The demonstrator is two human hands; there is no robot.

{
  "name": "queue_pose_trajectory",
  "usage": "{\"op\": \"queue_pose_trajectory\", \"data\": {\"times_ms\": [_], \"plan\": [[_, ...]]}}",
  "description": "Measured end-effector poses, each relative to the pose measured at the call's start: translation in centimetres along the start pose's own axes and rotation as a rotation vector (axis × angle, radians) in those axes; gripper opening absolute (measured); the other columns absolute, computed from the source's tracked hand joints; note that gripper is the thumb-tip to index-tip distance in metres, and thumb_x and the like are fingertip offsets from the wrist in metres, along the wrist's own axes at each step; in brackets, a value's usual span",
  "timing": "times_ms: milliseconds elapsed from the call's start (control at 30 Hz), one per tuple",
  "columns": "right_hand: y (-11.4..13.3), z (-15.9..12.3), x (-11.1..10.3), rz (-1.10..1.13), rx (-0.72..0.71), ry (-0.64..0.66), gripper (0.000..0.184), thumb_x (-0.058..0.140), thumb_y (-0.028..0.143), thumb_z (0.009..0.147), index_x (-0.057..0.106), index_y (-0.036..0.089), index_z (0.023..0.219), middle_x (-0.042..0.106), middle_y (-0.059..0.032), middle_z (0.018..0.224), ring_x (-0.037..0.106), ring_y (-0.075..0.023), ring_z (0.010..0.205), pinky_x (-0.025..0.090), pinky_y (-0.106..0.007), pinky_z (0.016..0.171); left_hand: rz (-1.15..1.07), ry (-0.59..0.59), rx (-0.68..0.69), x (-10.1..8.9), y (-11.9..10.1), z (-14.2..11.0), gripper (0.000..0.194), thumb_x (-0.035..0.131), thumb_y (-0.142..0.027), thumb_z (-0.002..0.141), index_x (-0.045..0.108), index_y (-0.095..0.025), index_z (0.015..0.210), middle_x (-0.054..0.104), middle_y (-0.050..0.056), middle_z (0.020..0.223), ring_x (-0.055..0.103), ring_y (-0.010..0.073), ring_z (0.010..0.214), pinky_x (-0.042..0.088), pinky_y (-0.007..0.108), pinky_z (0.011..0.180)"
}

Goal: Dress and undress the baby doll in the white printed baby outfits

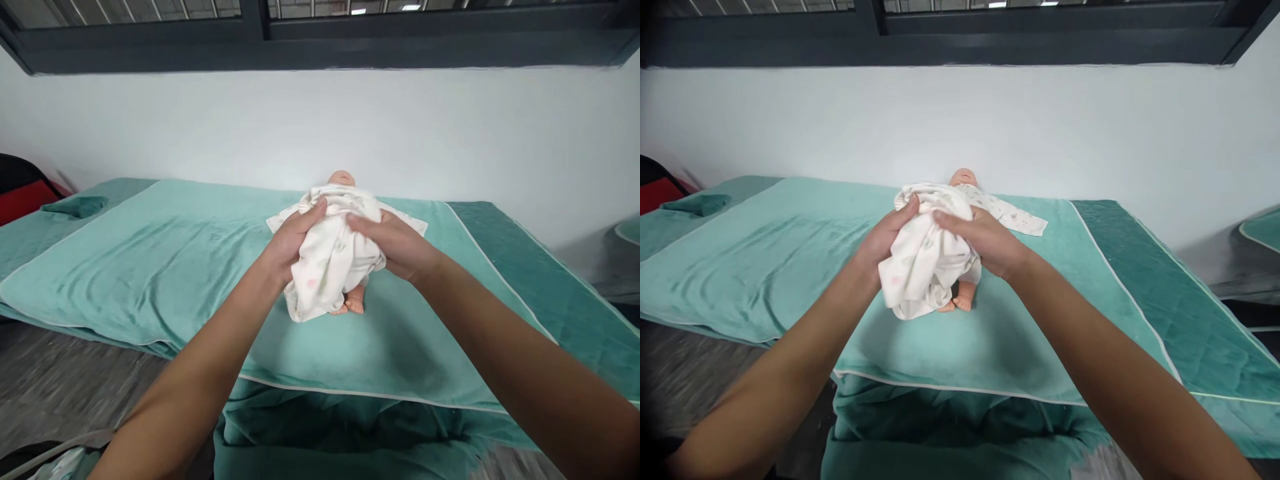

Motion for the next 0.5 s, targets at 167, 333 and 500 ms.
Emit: {"op": "queue_pose_trajectory", "data": {"times_ms": [167, 333, 500], "plan": [[-0.8, 0.5, -2.2, 0.106, -0.096, -0.273, 0.045, 0.08, 0.057, 0.078, 0.072, 0.022, 0.105, 0.079, -0.0048, 0.095, 0.074, -0.0244, 0.096, 0.06, -0.038, 0.088, 0.069, 0.131, -0.158, 0.0, 2.0, 0.0, 0.042, 0.084, -0.036, 0.078, 0.07, -0.013, 0.111, 0.078, 0.012, 0.091, 0.075, 0.023, 0.079, 0.06, 0.035, 0.074], [-5.7, -2.1, -3.4, 0.06, 0.093, -0.373, 0.047, 0.084, 0.051, 0.075, 0.075, 0.021, 0.109, 0.079, -0.009, 0.105, 0.074, -0.0263, 0.096, 0.06, -0.039, 0.086, 0.089, -0.064, -0.144, -1.0, 3.9, 0.7, 0.035, 0.084, -0.029, 0.074, 0.071, -0.016, 0.104, 0.079, 0.011, 0.097, 0.074, 0.0238, 0.086, 0.059, 0.035, 0.079], [-11.0, -7.2, -3.5, -0.057, 0.351, -0.386, 0.053, 0.087, 0.048, 0.07, 0.076, 0.018, 0.113, 0.08, -0.0109, 0.103, 0.074, -0.0303, 0.095, 0.058, -0.045, 0.09, 0.532, 0.05, -0.245, -1.1, 6.5, 0.3, 0.028, 0.075, -0.037, 0.077, 0.071, -0.02, 0.099, 0.078, 0.007, 0.105, 0.07, 0.0272, 0.1, 0.055, 0.034, 0.083]]}}
Point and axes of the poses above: each hand's wrist, its own z-axis towards the middle knuckle, its own x-axis out of the palm, y = z × x, the point moved 4 cm from there along z, towards the middle knuckle
